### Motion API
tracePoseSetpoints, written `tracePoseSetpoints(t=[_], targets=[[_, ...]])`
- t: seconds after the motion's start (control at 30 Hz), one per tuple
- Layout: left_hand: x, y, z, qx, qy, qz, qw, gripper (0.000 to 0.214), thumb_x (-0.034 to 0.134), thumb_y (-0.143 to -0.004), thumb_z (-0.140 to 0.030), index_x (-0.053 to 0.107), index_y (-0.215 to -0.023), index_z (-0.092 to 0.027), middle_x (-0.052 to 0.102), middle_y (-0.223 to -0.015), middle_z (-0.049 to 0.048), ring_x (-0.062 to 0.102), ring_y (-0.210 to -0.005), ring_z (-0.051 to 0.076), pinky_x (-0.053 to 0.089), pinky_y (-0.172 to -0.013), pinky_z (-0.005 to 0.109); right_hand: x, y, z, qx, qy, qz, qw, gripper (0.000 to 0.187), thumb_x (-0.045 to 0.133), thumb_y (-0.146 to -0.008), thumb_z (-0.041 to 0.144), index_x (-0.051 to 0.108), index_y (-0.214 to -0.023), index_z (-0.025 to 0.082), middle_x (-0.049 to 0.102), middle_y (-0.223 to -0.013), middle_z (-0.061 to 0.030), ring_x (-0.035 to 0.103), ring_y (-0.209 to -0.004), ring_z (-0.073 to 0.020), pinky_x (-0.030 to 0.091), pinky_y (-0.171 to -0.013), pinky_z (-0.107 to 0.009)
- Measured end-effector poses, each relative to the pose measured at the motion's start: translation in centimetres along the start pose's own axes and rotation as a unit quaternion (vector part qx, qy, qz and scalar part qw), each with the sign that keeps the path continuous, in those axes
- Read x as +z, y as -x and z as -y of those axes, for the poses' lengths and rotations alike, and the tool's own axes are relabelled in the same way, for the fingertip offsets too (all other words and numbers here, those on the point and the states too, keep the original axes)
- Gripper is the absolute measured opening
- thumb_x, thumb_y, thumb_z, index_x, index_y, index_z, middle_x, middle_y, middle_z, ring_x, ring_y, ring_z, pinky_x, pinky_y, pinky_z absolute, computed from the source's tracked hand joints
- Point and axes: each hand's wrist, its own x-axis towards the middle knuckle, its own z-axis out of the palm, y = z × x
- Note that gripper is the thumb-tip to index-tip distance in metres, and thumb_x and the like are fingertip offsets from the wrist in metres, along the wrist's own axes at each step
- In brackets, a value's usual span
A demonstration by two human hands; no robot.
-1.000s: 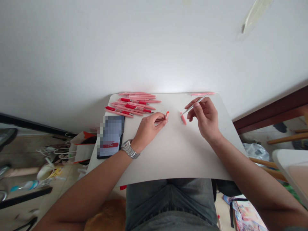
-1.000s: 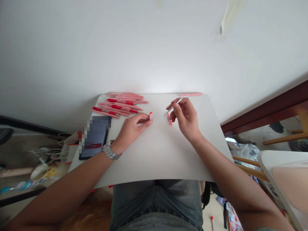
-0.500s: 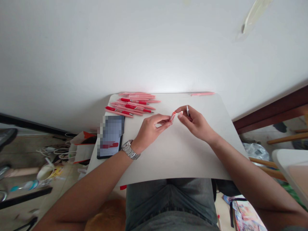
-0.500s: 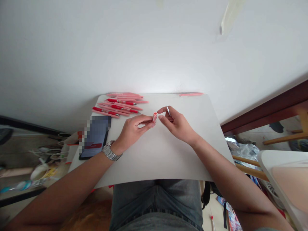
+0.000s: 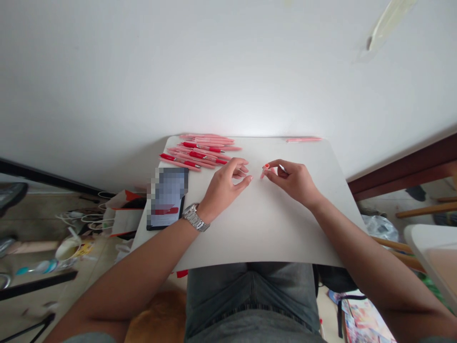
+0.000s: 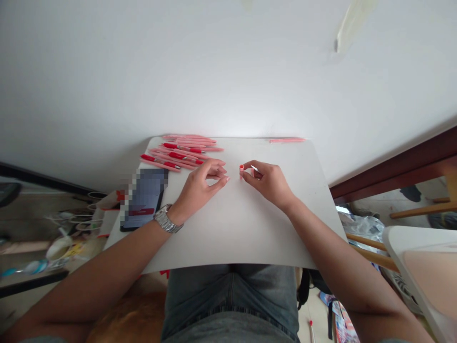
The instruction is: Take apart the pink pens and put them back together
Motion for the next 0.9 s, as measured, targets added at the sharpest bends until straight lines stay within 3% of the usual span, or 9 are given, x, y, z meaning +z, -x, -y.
tracePoseSetpoints(t=[0.33,0.47,0.6,0.9], targets=[[0.2,0.1,0.4,0.010,-0.042,0.015,0.999,0.029,0.073,-0.096,-0.026,0.064,-0.123,-0.023,0.074,-0.108,0.0045,0.073,-0.095,0.017,0.062,-0.092,0.034,-0.1,-0.6,-0.5,0.049,-0.014,-0.002,0.999,0.030,0.073,-0.092,0.050,0.076,-0.097,0.020,0.033,-0.061,0.0076,0.031,-0.058,-0.0107,0.031,-0.059,-0.028],[0.1,0.1,0.4,0.014,-0.052,0.015,0.998,0.023,0.071,-0.097,-0.024,0.066,-0.119,-0.023,0.075,-0.107,0.0043,0.073,-0.094,0.017,0.062,-0.091,0.034,-0.7,-0.9,-0.7,0.085,-0.080,-0.044,0.992,0.039,0.074,-0.091,0.059,0.072,-0.092,0.020,0.032,-0.064,0.0067,0.030,-0.058,-0.0109,0.028,-0.055,-0.028],[0.1,0.1,0.3,0.026,-0.063,0.015,0.998,0.019,0.069,-0.098,-0.022,0.067,-0.116,-0.022,0.075,-0.106,0.0040,0.073,-0.094,0.017,0.060,-0.090,0.034,-1.0,-0.9,-1.0,0.121,-0.154,-0.043,0.980,0.044,0.075,-0.089,0.063,0.069,-0.090,0.020,0.034,-0.065,0.0058,0.030,-0.057,-0.0109,0.026,-0.052,-0.028],[0.1,0.1,0.0,0.027,-0.060,0.017,0.998,0.017,0.069,-0.098,-0.022,0.068,-0.115,-0.021,0.076,-0.106,0.0043,0.073,-0.095,0.018,0.060,-0.091,0.034,-1.1,-0.8,-0.2,0.103,-0.117,-0.018,0.988,0.042,0.076,-0.089,0.062,0.072,-0.090,0.020,0.028,-0.064,0.0068,0.027,-0.057,-0.0105,0.024,-0.053,-0.028]])
